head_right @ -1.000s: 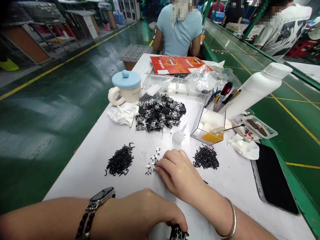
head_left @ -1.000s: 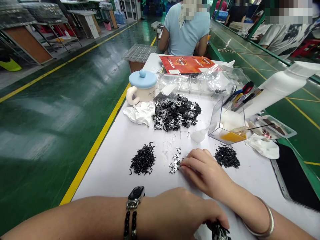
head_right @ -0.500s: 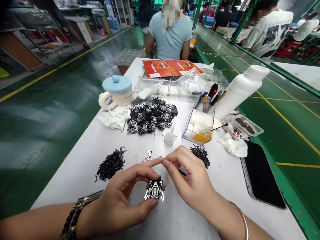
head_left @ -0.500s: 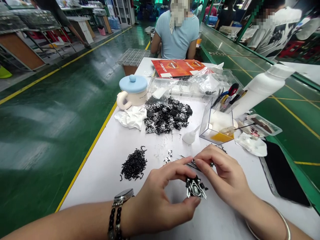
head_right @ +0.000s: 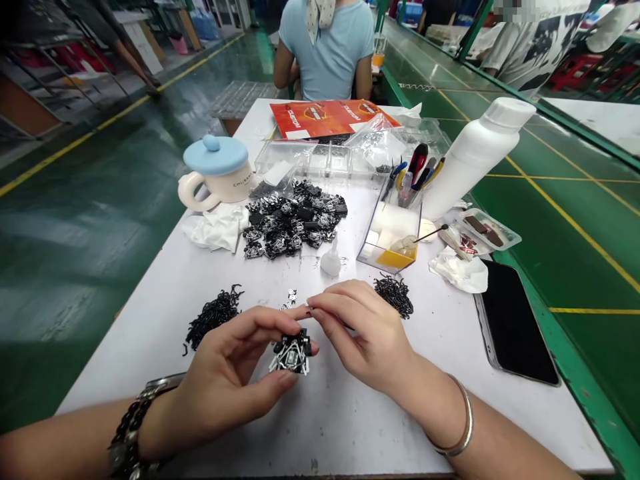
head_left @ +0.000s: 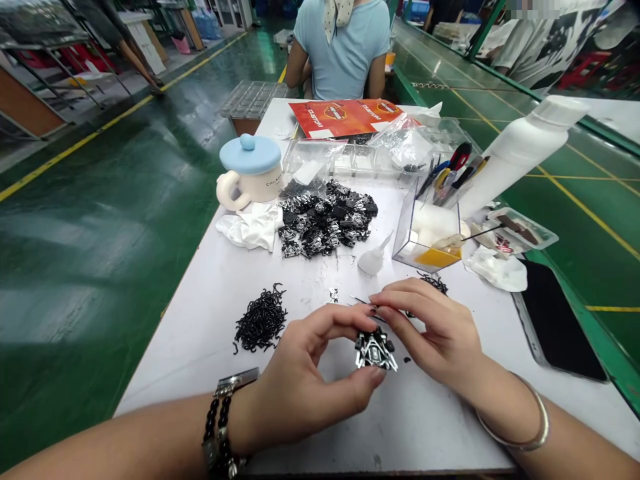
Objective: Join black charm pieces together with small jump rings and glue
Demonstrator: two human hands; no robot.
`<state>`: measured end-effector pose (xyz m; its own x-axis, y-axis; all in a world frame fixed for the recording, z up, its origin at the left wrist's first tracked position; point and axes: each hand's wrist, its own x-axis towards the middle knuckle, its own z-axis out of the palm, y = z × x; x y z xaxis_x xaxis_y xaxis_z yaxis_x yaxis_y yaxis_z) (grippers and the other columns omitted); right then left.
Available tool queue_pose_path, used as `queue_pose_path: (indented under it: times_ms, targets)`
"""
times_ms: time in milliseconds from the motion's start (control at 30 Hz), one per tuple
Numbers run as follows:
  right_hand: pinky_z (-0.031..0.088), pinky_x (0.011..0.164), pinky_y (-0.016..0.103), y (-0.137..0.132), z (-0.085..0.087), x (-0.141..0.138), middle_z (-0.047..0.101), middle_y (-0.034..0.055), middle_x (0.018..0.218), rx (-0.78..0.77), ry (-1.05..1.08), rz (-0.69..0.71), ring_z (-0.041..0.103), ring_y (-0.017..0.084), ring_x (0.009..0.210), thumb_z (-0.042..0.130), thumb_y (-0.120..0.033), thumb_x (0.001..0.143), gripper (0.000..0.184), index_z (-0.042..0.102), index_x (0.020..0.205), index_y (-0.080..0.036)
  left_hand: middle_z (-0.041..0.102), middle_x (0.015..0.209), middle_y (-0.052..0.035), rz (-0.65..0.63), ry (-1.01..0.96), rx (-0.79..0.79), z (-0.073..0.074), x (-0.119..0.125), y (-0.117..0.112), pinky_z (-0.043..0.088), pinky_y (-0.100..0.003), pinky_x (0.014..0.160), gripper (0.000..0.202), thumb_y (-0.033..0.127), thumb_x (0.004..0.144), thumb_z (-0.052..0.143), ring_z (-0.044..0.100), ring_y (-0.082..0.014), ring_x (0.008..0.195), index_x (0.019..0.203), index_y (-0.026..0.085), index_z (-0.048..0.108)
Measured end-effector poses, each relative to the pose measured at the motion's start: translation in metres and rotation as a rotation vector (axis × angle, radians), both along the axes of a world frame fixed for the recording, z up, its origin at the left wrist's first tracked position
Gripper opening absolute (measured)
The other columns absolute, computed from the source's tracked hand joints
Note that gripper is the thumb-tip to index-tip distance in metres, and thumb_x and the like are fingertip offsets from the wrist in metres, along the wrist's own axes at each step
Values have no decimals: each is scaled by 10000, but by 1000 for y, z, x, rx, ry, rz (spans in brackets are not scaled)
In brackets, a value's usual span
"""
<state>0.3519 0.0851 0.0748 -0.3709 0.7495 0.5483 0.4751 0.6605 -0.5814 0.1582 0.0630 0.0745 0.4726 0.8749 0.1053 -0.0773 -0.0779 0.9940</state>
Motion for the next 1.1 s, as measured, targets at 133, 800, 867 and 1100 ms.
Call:
queue_pose_path:
  times_ms: [133, 800, 867, 1100]
  targets:
    - [520, 748, 313, 1, 4, 7, 628, 78, 938, 99, -98, 83, 588, 153, 866, 583, -48, 796, 332, 568, 1105, -170, 629, 1096, -31, -4, -5, 2, 1, -1, 1, 466, -298, 952, 344, 120, 764, 657, 622, -154, 979, 1065, 228, 529]
    - [554, 725, 291, 4, 9, 18, 653, 67, 934, 62, -141, 139, 625, 151, 860, 560, -85, 831, 306, 587, 1111, -204, 630, 1077, -51, -27, 47, -8, -1, -1, 2, 482, -305, 926, 343, 126, 759, 663, 632, -165, 944, 1067, 211, 538]
    - [548, 742, 299, 3, 8, 18, 649, 68, 954, 79, -146, 134, 617, 153, 882, 565, -69, 821, 335, 574, 1130, -198, 632, 1058, -35, -36, 51, -11, 0, -1, 2, 483, -289, 921, 346, 120, 759, 662, 634, -153, 936, 1064, 223, 536]
    - [534, 761, 309, 3, 7, 18, 642, 97, 973, 128, -156, 192, 604, 164, 907, 581, -17, 788, 359, 555, 1125, -139, 638, 1038, -21, -37, 26, -43, 3, 0, 3, 498, -259, 905, 343, 113, 762, 656, 637, -137, 934, 1062, 226, 534]
